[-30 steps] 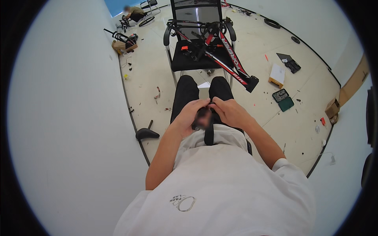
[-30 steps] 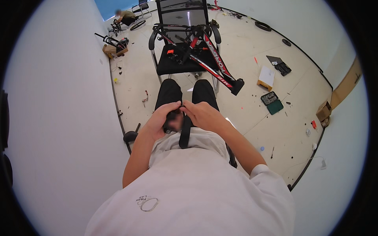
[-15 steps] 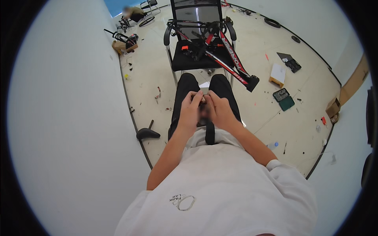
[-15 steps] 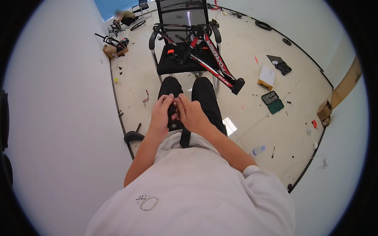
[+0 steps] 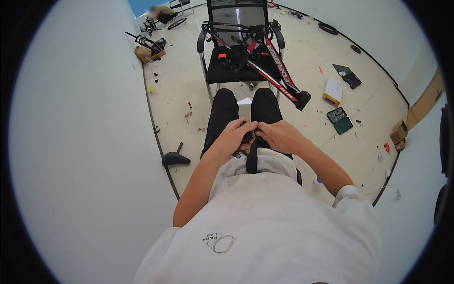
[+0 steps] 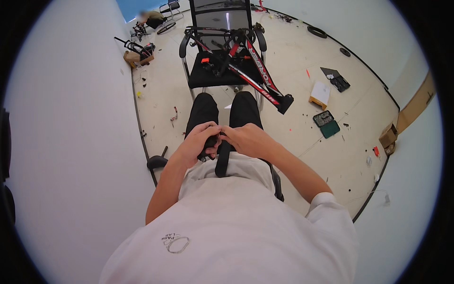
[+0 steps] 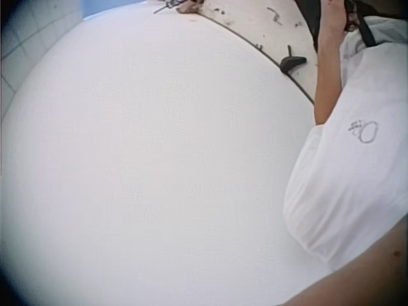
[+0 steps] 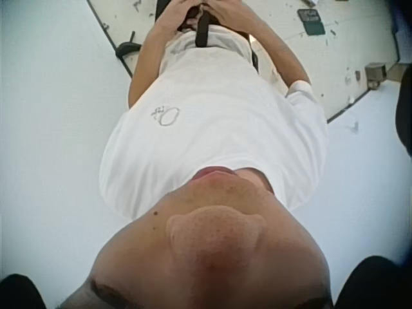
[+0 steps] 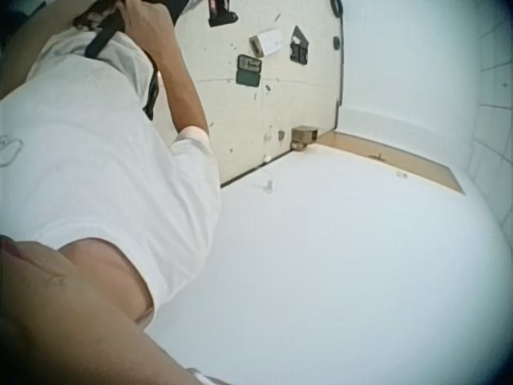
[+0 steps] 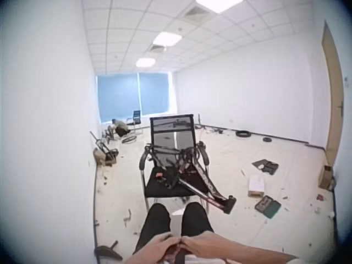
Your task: The person assembles a bicycle brake caliper using an Allen key, tightening screws and adjusting components. They handle the caliper and small parts, occasionally reaching for additional pieces on the floor.
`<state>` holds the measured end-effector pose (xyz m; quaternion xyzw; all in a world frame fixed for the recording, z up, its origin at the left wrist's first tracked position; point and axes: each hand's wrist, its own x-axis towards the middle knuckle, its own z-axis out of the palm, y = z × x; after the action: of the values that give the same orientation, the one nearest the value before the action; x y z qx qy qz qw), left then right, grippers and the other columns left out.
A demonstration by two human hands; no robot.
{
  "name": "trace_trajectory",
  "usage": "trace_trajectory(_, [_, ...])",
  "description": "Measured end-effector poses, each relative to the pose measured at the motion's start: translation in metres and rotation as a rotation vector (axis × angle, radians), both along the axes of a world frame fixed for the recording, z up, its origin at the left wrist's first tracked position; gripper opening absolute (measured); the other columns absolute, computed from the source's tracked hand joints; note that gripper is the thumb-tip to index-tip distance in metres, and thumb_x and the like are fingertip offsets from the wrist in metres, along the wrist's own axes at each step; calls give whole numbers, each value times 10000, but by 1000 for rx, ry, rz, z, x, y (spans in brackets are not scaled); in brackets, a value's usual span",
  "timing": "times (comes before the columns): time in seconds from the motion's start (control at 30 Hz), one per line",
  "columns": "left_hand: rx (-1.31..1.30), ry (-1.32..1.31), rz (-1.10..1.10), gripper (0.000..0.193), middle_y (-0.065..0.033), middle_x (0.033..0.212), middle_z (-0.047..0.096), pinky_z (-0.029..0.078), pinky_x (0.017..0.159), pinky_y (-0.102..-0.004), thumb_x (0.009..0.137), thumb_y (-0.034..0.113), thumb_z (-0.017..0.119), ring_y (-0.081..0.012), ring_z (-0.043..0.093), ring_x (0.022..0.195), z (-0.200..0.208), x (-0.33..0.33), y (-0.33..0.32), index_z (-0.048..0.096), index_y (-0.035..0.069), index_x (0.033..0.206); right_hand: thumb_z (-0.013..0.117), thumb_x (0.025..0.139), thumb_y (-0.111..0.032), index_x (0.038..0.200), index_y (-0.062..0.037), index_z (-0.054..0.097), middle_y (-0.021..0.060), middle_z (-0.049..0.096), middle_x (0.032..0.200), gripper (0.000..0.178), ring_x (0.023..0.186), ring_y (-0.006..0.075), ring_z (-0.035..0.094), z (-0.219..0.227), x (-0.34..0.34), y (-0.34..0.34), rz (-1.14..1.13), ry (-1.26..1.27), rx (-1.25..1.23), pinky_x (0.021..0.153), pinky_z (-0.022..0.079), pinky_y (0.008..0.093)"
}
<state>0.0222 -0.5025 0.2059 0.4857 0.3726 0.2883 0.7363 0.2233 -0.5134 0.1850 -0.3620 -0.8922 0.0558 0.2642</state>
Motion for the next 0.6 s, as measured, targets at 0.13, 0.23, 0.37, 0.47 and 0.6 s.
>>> trace_trajectory(0.13, [-29,95,-58,191,-13,678,514,402,490,-271,935,249,542,-81,378,470,0,0,0,518,78,854,586,939,-260,939,-82,557,55,552,592,180,527,255,581,-5,11,4,77,-141,213,461,405,370])
trace_trajectory(0.23, [6,198,-35,174,-18,680,519,394,477,-264,923,237,534,-83,384,468,2,1,-2,523,71,870,587,926,-292,916,-119,561,11,518,603,176,562,196,571,3,15,8,114,-283,348,492,400,331])
trace_trajectory(0.37, [48,176,-46,165,-22,667,518,381,456,-256,919,220,531,-83,388,461,-8,0,6,532,65,864,659,854,-316,842,-126,566,1,477,647,212,640,167,533,10,14,11,121,-323,461,603,412,303])
trace_trajectory(0.47, [-39,-56,-17,167,-23,649,516,380,447,-257,922,211,544,-82,385,448,-15,0,8,538,62,846,742,767,-333,795,-119,569,2,484,672,276,688,172,530,22,10,15,53,-267,446,675,417,312])
trace_trajectory(0.6, [19,-93,65,148,-24,639,519,381,448,-255,922,173,559,-81,385,438,-7,0,5,540,54,836,827,656,-327,790,-115,583,-7,553,732,350,748,181,556,41,19,18,-57,-84,350,737,414,315])
